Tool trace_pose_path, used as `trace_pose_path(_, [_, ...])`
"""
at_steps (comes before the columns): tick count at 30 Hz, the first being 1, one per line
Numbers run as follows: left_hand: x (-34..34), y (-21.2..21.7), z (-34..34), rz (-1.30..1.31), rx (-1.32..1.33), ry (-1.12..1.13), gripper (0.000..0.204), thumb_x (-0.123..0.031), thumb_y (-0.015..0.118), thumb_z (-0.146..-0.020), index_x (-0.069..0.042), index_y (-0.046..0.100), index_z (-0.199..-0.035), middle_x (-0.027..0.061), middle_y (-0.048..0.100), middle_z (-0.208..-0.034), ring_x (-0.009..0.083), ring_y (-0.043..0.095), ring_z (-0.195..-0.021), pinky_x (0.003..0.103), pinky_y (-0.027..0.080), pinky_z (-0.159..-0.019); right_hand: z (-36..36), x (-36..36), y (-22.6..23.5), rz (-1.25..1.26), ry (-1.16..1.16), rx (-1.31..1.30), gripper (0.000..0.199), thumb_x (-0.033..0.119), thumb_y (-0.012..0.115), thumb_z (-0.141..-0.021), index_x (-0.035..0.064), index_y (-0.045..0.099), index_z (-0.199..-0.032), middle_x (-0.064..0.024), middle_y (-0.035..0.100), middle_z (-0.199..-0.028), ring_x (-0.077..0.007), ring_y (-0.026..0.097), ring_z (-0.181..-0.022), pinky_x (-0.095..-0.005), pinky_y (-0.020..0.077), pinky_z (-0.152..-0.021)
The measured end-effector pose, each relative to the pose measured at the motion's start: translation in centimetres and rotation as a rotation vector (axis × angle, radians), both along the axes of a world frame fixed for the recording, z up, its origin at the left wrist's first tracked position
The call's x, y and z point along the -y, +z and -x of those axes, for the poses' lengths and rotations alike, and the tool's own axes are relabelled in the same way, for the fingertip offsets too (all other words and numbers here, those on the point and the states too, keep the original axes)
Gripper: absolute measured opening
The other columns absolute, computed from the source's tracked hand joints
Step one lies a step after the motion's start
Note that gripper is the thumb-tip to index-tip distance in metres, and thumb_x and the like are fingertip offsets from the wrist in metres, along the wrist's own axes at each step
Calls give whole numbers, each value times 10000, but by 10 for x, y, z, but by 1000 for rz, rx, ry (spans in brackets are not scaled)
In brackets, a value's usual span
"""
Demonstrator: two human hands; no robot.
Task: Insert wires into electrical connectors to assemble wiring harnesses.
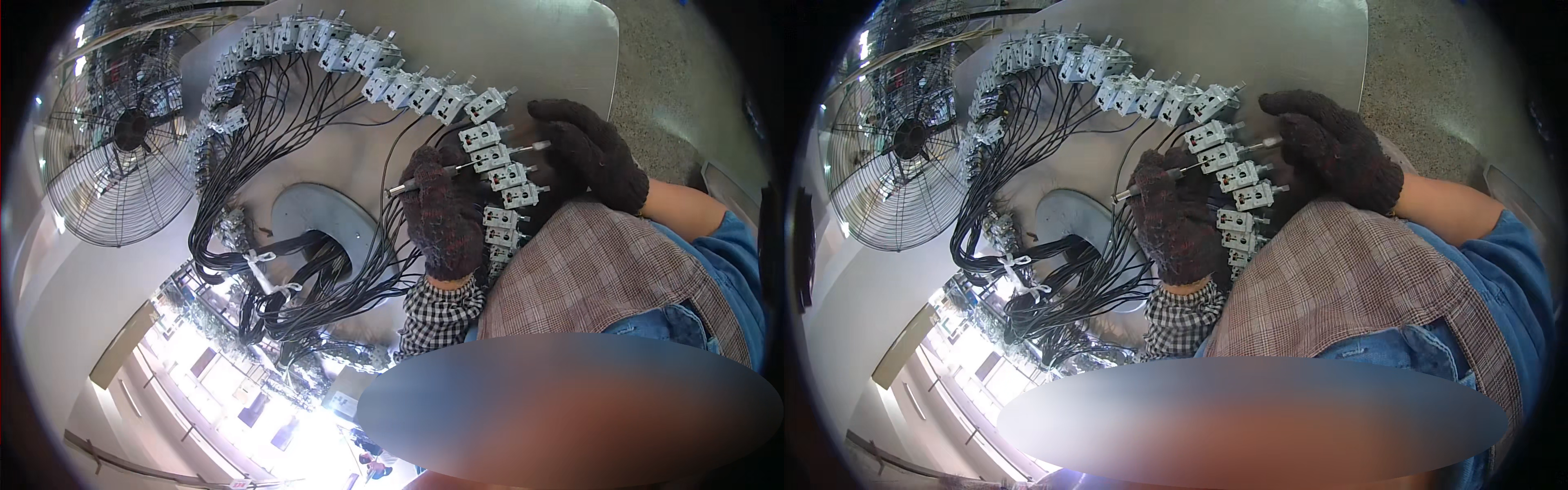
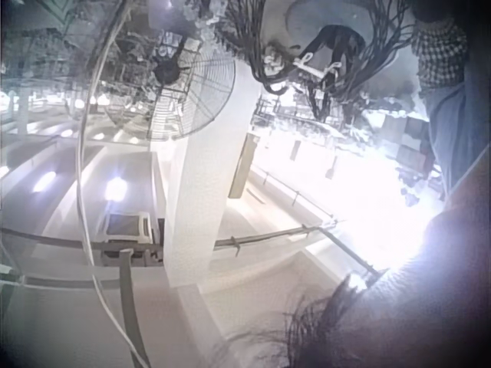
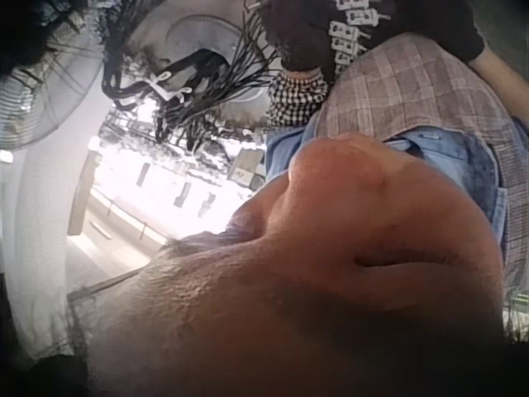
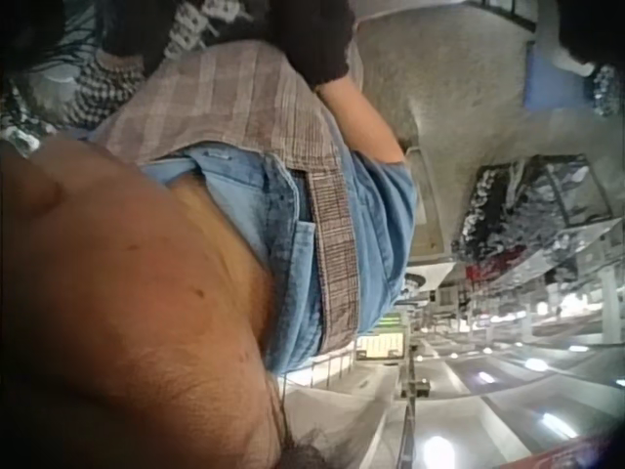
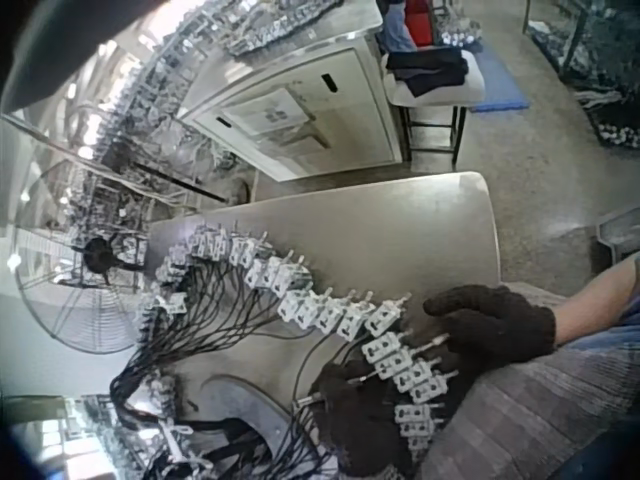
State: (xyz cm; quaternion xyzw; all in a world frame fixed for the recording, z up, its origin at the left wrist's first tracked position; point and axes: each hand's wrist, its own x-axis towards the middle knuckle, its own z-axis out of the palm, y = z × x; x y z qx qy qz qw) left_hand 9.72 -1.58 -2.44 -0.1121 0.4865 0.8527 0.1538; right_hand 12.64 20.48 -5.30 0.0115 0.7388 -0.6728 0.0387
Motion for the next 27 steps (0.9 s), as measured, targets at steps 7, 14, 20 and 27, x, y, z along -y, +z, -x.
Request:
trace_pose_path(7, [-18, 27, 3, 88, 94, 109, 203, -204, 413, -953, -21, 481, -1010, 118, 564, -966, 211, 612, -892, 308, 557, -735, 4, 0, 23, 239, -37, 391, 270, 169, 610, -858, 43, 564, -1093, -169, 545, -1167, -215, 613, -859, -313, 542, -706])
trace_pose_path(14, [-14, 16, -2, 92, 81, 163, 225, -203, 430, -954, 4, 483, -1024, 118, 563, -972, 218, 600, -938, 342, 539, -830, 4, -4, 18, -17, 56, 156, 204, 145, 637, -809, 26, 585, -966, -194, 519, -1208, -275, 605, -965, -331, 548, -747])
trace_pose_path(20, [-15, 25, 2, 75, 92, 63, 300, -261, 456, -957, 18, 520, -1047, 145, 578, -993, 244, 597, -922, 370, 542, -763, 4, -2, -2, -254, -2, -345, 193, 169, 598, -862, 50, 598, -1014, -167, 581, -1072, -199, 622, -780, -311, 539, -669])
trace_pose_path(27, [-10, 18, 2, 92, 42, 15, 254, -182, 440, -938, 33, 454, -1074, 135, 541, -1010, 236, 596, -961, 340, 539, -835, 8, 2, 25, 300, -72, 511, 370, 299, 509, -929, 88, 541, -1231, -40, 600, -765, -111, 568, -692, -267, 491, -607])
